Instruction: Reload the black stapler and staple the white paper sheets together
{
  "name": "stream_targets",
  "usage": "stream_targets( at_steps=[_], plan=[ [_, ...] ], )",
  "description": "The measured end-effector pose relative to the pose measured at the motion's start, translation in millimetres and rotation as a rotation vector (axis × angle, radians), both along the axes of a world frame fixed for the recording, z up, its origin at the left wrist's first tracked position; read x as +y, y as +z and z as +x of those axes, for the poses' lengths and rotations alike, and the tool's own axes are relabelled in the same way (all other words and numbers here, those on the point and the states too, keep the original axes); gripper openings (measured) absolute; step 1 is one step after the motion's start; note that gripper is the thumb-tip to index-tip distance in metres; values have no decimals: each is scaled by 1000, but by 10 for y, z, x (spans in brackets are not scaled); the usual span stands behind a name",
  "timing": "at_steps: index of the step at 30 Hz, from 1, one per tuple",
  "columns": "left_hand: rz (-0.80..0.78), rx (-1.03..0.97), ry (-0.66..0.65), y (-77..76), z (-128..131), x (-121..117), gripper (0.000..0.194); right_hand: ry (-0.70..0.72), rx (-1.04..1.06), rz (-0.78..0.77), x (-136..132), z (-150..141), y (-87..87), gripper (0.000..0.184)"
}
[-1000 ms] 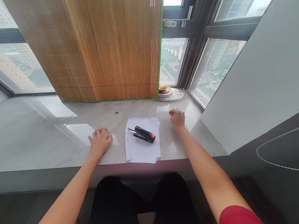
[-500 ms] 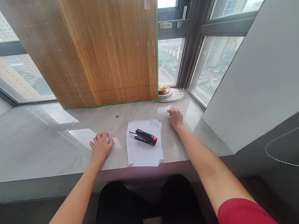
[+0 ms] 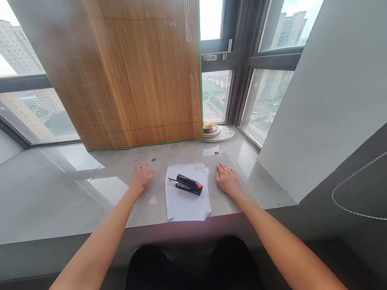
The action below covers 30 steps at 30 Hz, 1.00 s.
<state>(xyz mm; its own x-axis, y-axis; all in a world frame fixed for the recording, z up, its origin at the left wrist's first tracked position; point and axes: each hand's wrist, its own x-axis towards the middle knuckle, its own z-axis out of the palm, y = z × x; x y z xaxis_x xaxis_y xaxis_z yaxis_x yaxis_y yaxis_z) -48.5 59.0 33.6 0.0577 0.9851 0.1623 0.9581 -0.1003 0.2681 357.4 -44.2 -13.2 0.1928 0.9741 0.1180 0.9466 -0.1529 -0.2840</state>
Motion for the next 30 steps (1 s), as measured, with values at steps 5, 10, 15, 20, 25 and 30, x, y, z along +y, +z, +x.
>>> stream_targets(
  at_steps=[5,10,15,20,25,30],
  plan=[
    [-50,81,-189,8,95,413,63,-11,3,-7,-24,-21,76,61],
    [-40,76,-196,-81,96,398,52,0,2,24,-3,4,22,60],
    [43,65,-110,-192,68,71,59,2,7,66,9,17,-6,58],
    [91,61,-86,-274,75,-429,37,7,21,91,4,5,-6,56],
    [156,-13,-84,-303,180,-855,26,10,52,135,-2,-9,-2,52],
    [96,-113,-84,-257,247,-925,28,88,124,272,-105,-48,56,51]
  ],
)
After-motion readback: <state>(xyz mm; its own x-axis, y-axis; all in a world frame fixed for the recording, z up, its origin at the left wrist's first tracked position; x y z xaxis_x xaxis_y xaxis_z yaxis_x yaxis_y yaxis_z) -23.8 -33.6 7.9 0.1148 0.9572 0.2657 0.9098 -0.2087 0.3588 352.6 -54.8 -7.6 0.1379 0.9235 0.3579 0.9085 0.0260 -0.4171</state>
